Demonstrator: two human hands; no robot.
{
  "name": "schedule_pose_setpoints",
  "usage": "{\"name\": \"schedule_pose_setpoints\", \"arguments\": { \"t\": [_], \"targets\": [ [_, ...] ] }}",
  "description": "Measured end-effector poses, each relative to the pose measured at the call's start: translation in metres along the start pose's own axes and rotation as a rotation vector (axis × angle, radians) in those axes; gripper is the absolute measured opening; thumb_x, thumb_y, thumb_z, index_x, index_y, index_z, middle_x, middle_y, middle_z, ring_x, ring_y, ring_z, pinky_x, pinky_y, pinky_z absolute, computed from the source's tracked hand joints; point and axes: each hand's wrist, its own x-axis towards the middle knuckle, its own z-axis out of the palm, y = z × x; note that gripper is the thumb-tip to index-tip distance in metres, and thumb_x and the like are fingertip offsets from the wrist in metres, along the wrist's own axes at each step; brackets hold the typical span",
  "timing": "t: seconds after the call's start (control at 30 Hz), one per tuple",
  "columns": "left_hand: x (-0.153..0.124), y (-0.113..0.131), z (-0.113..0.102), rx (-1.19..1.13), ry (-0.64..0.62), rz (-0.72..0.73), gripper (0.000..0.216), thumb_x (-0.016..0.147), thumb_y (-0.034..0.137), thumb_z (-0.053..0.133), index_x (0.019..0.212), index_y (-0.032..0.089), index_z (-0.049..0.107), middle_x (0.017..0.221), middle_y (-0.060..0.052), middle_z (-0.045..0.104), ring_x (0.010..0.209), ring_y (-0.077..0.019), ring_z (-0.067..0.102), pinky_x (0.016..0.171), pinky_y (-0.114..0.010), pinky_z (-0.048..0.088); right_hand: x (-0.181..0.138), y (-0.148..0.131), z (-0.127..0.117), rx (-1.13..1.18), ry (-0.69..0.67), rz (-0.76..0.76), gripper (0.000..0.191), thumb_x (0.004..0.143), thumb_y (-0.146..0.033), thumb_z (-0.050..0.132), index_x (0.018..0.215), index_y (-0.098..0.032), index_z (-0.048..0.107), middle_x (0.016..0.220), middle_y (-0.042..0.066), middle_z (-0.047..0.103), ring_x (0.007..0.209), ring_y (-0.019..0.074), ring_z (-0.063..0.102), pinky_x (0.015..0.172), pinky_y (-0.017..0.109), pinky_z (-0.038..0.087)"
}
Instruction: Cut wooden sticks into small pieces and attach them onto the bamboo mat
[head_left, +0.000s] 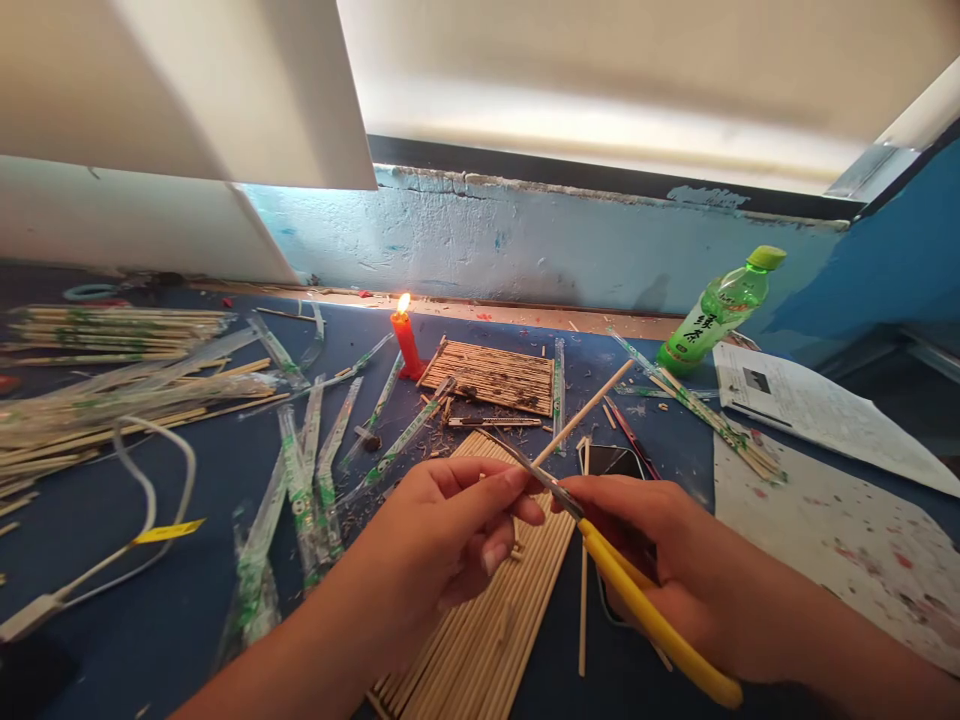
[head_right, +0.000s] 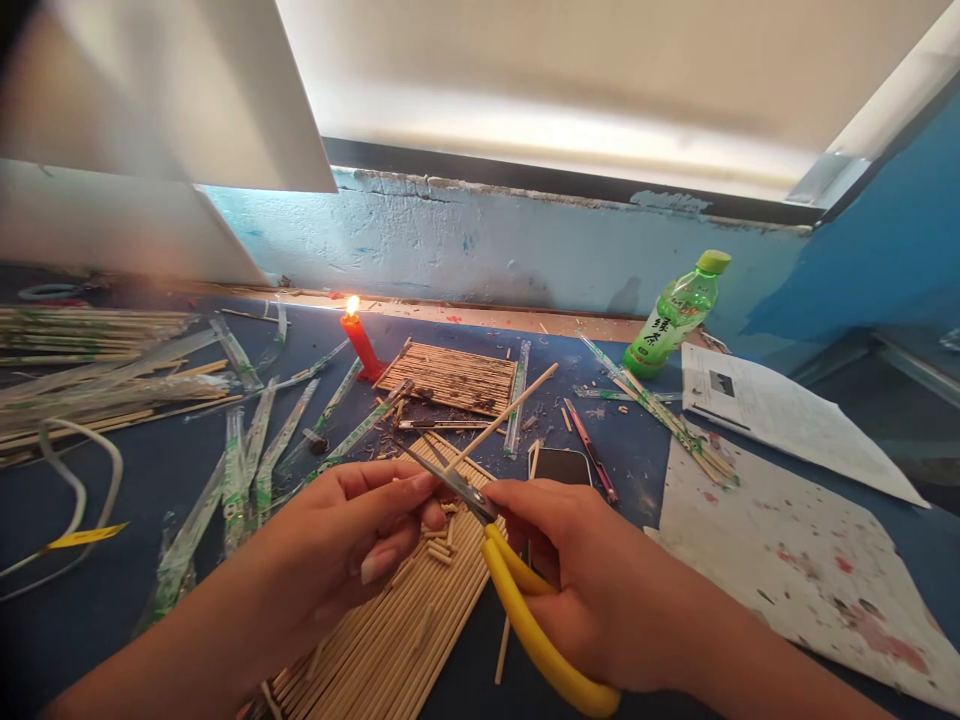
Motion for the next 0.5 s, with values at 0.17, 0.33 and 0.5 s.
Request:
{"name": "schedule_pose_setpoints", "arguments": {
  "t": [0.17, 0.33, 0.5],
  "targets": [
    [-0.001, 0.0064, -0.0007, 0.066, 0.034, 0.008, 0.029, 0.088, 0.039, 0.081, 0.073, 0.016, 0.075, 0.051, 0.007, 0.043, 0.043, -0.0026, 0.026, 0.04, -0.015, 0.018, -0.0015, 0.0008, -0.0012, -0.08, 0.011, -0.014, 0.038, 0.092, -0.027, 0.071, 0.13, -0.022, 0.067, 0.085, 0.002, 0.071, 0.072, 0.0179, 0.064, 0.063, 0.025, 0.052],
    [-0.0039, 0.0083, 0.0007, 0.14, 0.069, 0.043, 0.029, 0.087, 0.043, 0.081, 0.073, 0.018, 0.076, 0.05, 0.008, 0.043, 0.041, -0.0034, 0.028, 0.038, -0.016, 0.019, -0.0059, -0.0017, 0.0001, -0.161, -0.01, 0.025, 0.049, 0.095, -0.044, 0.071, 0.139, -0.026, 0.06, 0.097, 0.003, 0.073, 0.077, 0.0197, 0.066, 0.069, 0.03, 0.054],
    [-0.0043, 0.0048, 0.0048, 0.195, 0.127, 0.101, 0.027, 0.086, 0.043, 0.081, 0.077, 0.018, 0.079, 0.056, 0.005, 0.052, 0.043, -0.0035, 0.032, 0.039, -0.016, 0.02, -0.0054, -0.0066, 0.005, -0.118, 0.021, 0.019, 0.045, 0.096, -0.039, 0.07, 0.138, -0.031, 0.06, 0.116, 0.004, 0.073, 0.096, 0.0232, 0.069, 0.085, 0.034, 0.056]
  ]
}}
